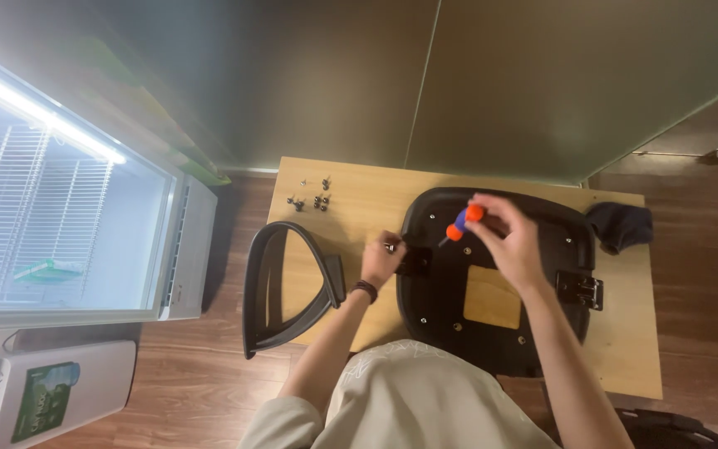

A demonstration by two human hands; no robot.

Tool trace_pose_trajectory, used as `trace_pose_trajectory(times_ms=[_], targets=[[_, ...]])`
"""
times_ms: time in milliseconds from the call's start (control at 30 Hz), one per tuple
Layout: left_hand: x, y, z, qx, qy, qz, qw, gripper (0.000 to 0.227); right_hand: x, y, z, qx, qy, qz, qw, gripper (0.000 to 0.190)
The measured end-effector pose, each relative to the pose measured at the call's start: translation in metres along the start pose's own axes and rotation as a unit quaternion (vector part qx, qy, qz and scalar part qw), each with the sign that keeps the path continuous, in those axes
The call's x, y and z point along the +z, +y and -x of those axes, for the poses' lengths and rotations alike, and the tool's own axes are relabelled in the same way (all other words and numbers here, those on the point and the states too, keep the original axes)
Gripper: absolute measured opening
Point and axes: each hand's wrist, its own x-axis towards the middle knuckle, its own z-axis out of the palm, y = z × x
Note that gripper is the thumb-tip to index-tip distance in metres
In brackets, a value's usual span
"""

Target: The person uses a screwdriver to attach metal brackets to the underside of a black chair seat. They pick up screws from the table, align the brackets, and tighten the screws to secure them in place.

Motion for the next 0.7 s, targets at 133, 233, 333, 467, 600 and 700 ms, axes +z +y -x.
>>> trace_pose_trajectory(times_ms=[133,233,333,467,600,700], targets=[[-0.051,-0.004,-0.022,-0.022,0.064,0.020,0.998,0.021,0.021,0.020,0.008,0.061,-0.028,-0.002,0.998,0.040],[-0.082,-0.025,-0.052,-0.116,0.041,0.076,0.989,0.024,0.034,0.036,0.008,0.070,-0.054,-0.007,0.996,0.041],[-0.082,-0.105,-0.087,-0.108,0.042,0.038,0.993,0.023,0.049,0.039,0.006,0.102,-0.066,-0.019,0.992,0.035],[-0.079,-0.134,-0.081,-0.033,-0.020,-0.154,0.987,0.028,0.066,0.032,0.004,0.040,-0.077,0.071,0.994,0.030],[-0.069,-0.132,-0.076,-0.082,-0.130,-0.105,0.982,0.029,0.069,0.056,0.001,0.081,-0.065,-0.001,0.995,0.030],[-0.059,-0.147,-0.076,-0.020,-0.097,-0.127,0.987,0.031,0.067,0.057,0.001,0.073,-0.067,0.022,0.995,0.030]])
